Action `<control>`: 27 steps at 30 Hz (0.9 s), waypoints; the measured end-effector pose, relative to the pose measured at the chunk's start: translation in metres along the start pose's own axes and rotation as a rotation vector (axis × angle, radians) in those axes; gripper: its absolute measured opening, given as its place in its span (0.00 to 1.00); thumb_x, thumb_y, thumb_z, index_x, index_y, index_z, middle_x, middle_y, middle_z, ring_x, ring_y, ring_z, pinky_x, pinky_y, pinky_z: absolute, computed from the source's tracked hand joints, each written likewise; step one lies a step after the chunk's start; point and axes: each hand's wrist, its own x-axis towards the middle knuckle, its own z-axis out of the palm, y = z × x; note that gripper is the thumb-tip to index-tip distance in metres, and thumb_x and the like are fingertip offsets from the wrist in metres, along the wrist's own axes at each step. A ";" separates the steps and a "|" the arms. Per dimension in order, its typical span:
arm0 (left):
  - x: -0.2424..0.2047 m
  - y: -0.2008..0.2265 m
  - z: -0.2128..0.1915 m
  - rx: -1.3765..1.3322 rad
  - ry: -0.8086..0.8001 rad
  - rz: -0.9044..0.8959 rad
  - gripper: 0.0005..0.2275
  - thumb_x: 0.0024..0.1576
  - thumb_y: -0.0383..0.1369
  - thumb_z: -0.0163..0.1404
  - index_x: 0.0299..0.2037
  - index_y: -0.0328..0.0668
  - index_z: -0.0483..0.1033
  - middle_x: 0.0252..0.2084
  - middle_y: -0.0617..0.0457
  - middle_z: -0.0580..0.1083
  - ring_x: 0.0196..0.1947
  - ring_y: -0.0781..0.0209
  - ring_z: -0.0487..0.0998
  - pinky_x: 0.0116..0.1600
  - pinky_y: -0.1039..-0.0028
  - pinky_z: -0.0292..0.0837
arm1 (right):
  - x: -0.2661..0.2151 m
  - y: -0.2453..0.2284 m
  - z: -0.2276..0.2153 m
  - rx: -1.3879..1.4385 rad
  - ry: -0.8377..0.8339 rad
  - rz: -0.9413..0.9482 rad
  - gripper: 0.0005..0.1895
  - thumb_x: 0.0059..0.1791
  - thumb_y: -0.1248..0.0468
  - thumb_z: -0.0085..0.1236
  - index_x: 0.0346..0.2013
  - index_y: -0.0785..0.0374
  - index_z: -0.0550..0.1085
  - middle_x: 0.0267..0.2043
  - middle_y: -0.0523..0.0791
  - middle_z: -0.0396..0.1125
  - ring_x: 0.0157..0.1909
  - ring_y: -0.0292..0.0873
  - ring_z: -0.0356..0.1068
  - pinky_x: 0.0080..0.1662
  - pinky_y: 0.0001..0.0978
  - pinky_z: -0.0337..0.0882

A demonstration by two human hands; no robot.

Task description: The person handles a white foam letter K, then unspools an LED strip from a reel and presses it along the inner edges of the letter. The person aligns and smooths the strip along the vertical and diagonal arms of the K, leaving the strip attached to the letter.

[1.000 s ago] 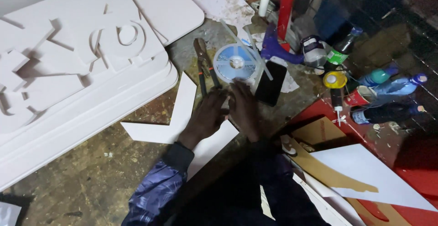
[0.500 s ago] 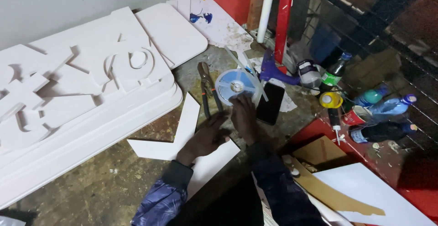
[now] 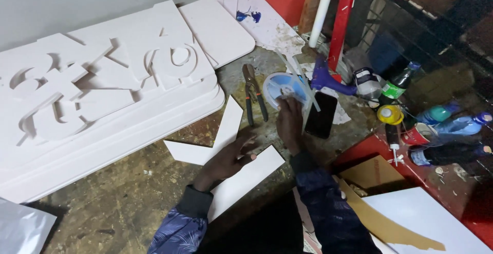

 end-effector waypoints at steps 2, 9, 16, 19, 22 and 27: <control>-0.002 0.024 -0.013 -0.023 0.028 0.001 0.32 0.69 0.46 0.57 0.80 0.43 0.63 0.72 0.30 0.74 0.72 0.26 0.74 0.70 0.40 0.77 | 0.015 -0.010 -0.017 0.085 0.047 0.028 0.14 0.58 0.72 0.55 0.55 0.53 0.79 0.50 0.44 0.67 0.56 0.57 0.73 0.60 0.47 0.72; -0.002 0.017 -0.009 -0.539 0.220 -0.036 0.40 0.69 0.37 0.59 0.85 0.31 0.48 0.82 0.21 0.59 0.79 0.16 0.60 0.76 0.37 0.68 | 0.034 -0.020 -0.052 0.401 0.270 0.313 0.25 0.69 0.46 0.37 0.54 0.58 0.79 0.44 0.53 0.65 0.48 0.58 0.69 0.59 0.48 0.68; 0.005 0.029 -0.023 -1.348 0.571 -0.044 0.36 0.69 0.45 0.57 0.83 0.35 0.59 0.71 0.34 0.76 0.61 0.43 0.85 0.63 0.49 0.86 | -0.021 -0.135 -0.094 0.434 -0.219 -0.098 0.22 0.53 0.72 0.62 0.59 0.45 0.83 0.53 0.38 0.71 0.54 0.51 0.75 0.58 0.45 0.73; -0.015 0.017 -0.028 -1.213 0.878 -0.197 0.15 0.59 0.25 0.68 0.55 0.32 0.84 0.45 0.44 0.88 0.39 0.54 0.91 0.45 0.64 0.89 | -0.025 -0.149 -0.088 0.765 -0.226 -0.064 0.18 0.57 0.74 0.59 0.56 0.53 0.86 0.48 0.43 0.70 0.52 0.50 0.74 0.60 0.39 0.73; -0.034 0.006 -0.037 -1.187 0.895 -0.162 0.20 0.54 0.21 0.70 0.57 0.33 0.84 0.48 0.41 0.88 0.43 0.51 0.90 0.49 0.63 0.89 | -0.027 -0.142 -0.076 0.878 -0.193 0.191 0.24 0.51 0.59 0.79 0.62 0.56 0.84 0.54 0.48 0.78 0.59 0.43 0.76 0.65 0.40 0.72; -0.051 -0.022 -0.031 -1.124 0.832 -0.138 0.23 0.51 0.22 0.73 0.58 0.34 0.83 0.49 0.41 0.88 0.45 0.51 0.91 0.50 0.62 0.90 | -0.023 -0.125 -0.046 1.329 -0.296 0.573 0.35 0.63 0.63 0.55 0.85 0.65 0.57 0.77 0.58 0.61 0.77 0.54 0.61 0.74 0.55 0.62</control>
